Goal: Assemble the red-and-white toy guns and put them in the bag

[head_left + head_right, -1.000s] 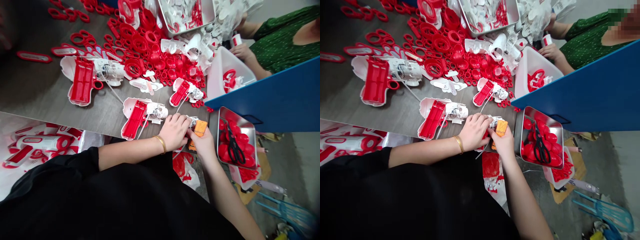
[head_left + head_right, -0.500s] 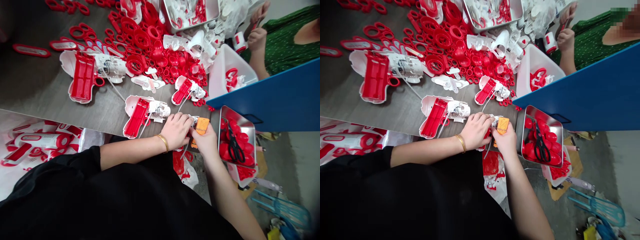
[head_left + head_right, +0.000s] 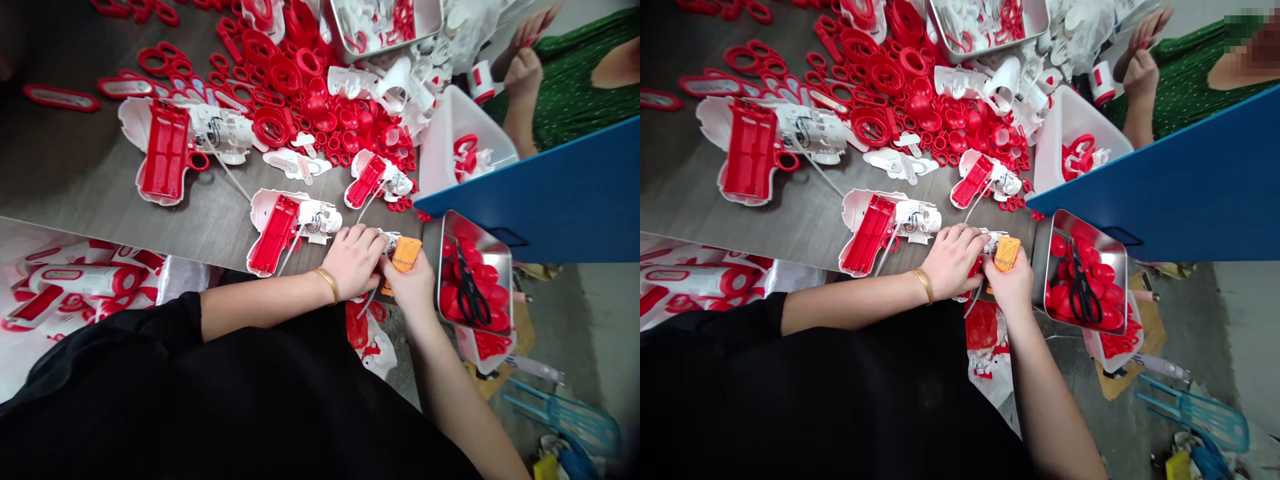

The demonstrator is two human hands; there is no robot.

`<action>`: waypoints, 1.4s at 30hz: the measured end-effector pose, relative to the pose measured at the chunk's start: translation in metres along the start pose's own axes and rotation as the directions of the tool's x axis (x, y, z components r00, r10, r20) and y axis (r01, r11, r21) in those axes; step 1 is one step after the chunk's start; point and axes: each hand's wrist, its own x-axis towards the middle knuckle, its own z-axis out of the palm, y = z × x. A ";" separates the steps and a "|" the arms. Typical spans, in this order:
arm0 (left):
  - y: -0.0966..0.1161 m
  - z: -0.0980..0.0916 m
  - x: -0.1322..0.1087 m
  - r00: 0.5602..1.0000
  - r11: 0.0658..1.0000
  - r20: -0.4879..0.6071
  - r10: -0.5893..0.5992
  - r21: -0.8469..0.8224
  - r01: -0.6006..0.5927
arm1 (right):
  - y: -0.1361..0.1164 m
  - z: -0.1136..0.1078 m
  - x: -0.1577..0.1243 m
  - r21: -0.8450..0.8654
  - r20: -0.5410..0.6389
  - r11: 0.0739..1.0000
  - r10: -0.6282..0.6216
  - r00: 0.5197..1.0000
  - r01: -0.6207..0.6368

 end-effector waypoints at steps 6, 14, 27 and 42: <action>0.000 0.000 0.000 1.000 1.000 0.002 -0.002 0.005 0.002 | 0.009 0.000 0.004 0.160 0.066 0.987 -0.011 0.998 0.001; 0.000 0.000 0.000 1.000 1.000 0.017 -0.005 0.008 0.005 | 0.000 0.000 -0.001 -0.009 0.006 1.000 -0.006 1.000 0.006; 0.000 0.000 0.000 1.000 1.000 0.006 -0.001 0.009 0.001 | -0.001 -0.004 0.000 -0.057 0.037 0.998 -0.022 0.999 0.024; -0.006 -0.018 0.005 0.985 0.999 0.172 0.018 -0.040 -0.011 | -0.017 -0.053 -0.001 0.614 0.169 0.732 0.241 0.956 -0.293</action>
